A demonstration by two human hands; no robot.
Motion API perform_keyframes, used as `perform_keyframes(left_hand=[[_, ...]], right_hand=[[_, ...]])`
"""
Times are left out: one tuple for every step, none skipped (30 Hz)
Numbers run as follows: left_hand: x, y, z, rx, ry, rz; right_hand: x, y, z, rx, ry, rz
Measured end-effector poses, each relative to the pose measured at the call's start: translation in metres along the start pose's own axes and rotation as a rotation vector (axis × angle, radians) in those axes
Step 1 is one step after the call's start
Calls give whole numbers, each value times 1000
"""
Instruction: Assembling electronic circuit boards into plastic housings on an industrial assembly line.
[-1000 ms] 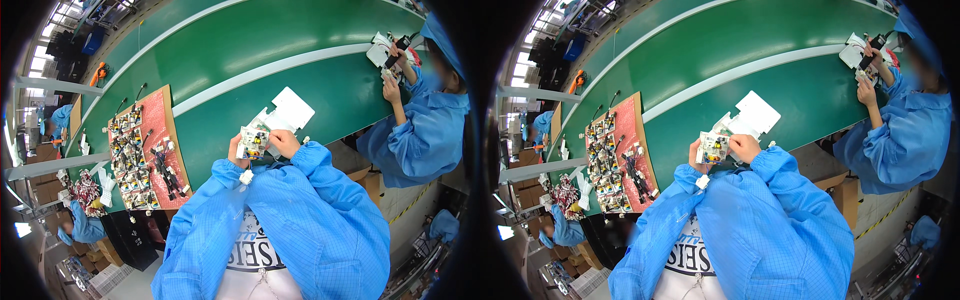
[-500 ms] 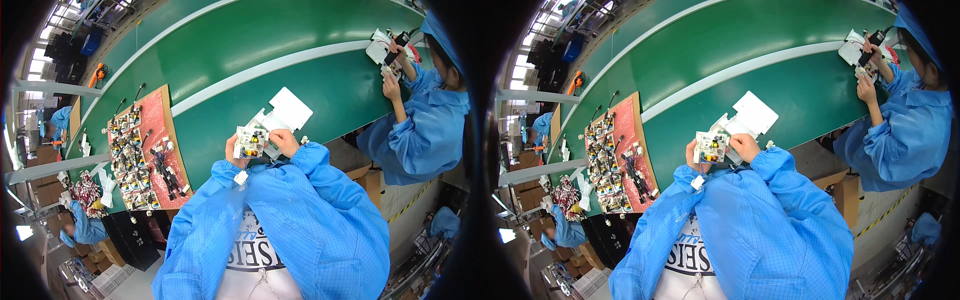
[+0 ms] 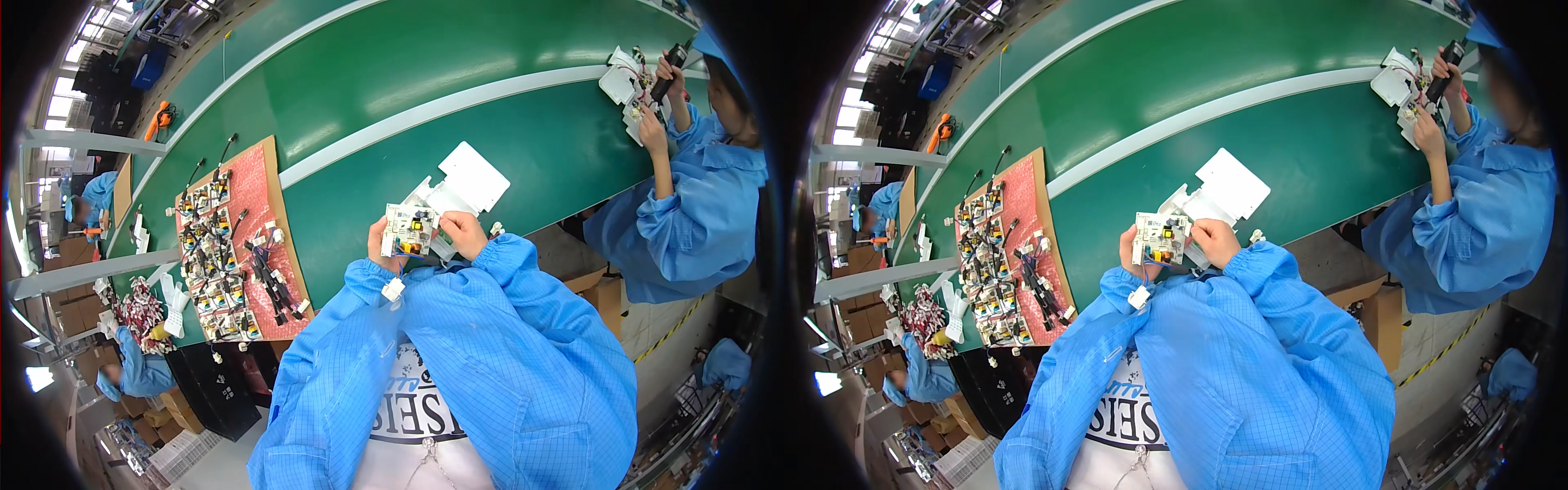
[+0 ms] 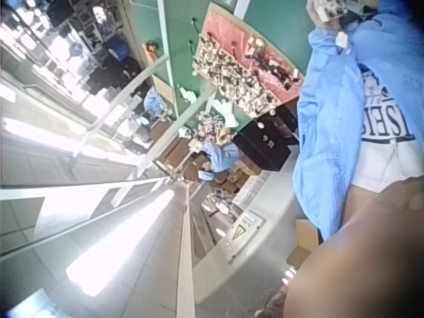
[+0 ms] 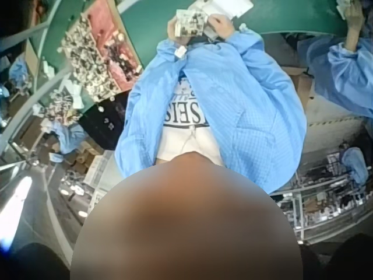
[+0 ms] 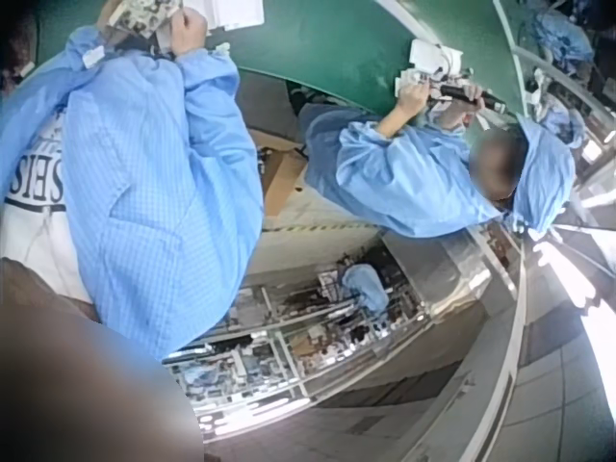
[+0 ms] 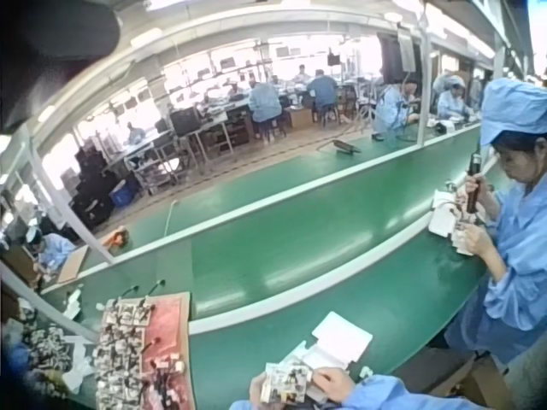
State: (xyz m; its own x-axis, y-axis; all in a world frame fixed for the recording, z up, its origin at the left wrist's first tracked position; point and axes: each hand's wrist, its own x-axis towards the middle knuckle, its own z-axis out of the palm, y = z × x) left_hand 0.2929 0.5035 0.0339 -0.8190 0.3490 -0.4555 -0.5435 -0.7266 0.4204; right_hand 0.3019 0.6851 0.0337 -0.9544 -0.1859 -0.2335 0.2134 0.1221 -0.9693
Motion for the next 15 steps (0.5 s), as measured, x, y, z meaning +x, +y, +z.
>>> perform_keyframes(left_hand=[[1, 0, -2, 0, -12, -4], [0, 0, -3, -1, -24, -6], [0, 0, -5, -2, -23, -4], [0, 0, -6, 7, -25, -4], [0, 1, -4, 17, -28, -5], [-1, 2, -1, 16, -28, -6], [-2, 2, 1, 35, -42, -21], [-3, 3, 5, 53, -56, -35], [-4, 3, 5, 53, -55, -35], [-4, 3, 5, 67, -55, -24], [-5, 4, 4, 79, -52, -9], [-5, 4, 3, 79, -50, -10], [-5, 4, 1, 77, -34, -12], [-4, 4, -1, 75, -19, -15], [-3, 4, -3, 76, -20, -17]], right_hand=[[0, 0, 0, 47, 5, -10], [0, 0, 0, 46, 3, -10], [0, 0, 0, 50, -10, -2], [-1, 1, 0, 55, -24, 7], [-1, 2, -1, 55, -24, 8], [0, 5, 0, 53, -14, 7], [0, 7, 0, 52, -4, 7], [0, 8, -1, 52, -4, 8], [0, 8, -1, 31, -11, 4], [1, 9, -2, 11, -17, 0], [2, 3, -2, 11, -21, 1], [1, -9, -3, -43, -55, 11], [1, -16, -4, -97, -89, 21], [1, -17, -4, -97, -87, 22], [1, -17, -4, -198, -86, -1]])
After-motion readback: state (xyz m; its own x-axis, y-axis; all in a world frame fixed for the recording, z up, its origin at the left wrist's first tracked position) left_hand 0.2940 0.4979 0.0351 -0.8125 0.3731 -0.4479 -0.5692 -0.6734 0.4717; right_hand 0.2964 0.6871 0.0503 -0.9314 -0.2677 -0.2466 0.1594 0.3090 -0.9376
